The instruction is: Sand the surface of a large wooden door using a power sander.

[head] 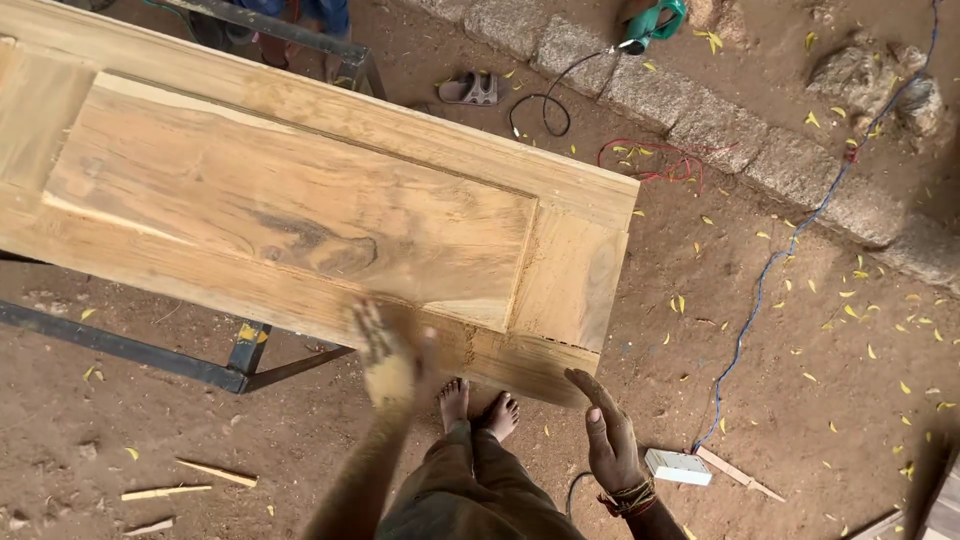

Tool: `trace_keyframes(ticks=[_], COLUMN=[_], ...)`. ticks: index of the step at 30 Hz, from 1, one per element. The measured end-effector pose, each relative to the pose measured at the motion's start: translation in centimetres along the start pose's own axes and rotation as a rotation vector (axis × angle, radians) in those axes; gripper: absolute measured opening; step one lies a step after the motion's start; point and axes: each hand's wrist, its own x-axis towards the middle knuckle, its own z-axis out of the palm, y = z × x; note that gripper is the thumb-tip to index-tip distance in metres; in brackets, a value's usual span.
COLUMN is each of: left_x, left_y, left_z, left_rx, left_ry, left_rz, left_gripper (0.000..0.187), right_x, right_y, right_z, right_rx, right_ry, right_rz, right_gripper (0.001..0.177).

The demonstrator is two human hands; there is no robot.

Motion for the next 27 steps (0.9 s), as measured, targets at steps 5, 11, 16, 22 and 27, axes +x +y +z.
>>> trace_keyframes(ticks=[5, 11, 16, 22, 27], left_x=[3.1, -3.2, -11.7, -5.3, -3.0], left_y=[-1.9, 9.7, 11.0, 3.3, 3.5], left_z=[-4.5, -3.7, 9.4, -1.7, -1.8], left_rx=[0.242, 0.131, -0.232, -0.100, 0.157], left_ry=[-0.295, -0.533, 0.060, -0.004, -0.203], left_rz=[-0.201, 0.046, 0.309, 0.202, 0.170], left_gripper=[0.111, 0.104, 0.100, 0.112, 0.109], right_x=[-1.2, -0.5, -0.7, 0.0, 4.1], right_y=[-1.1, 2.5, 3.5, 5.2, 1.1], right_z=[-0.8, 1.3, 1.4, -2.2, -4.1], right_rx=[-0.117, -0.202, -0.246, -0.177, -0.244], right_ry=[-0.022, -0.058, -0.022, 0.041, -0.003], right_rz=[0.033, -0.024, -0.056, 0.079, -0.267], right_gripper=[0.062, 0.054, 0.053, 0.059, 0.056])
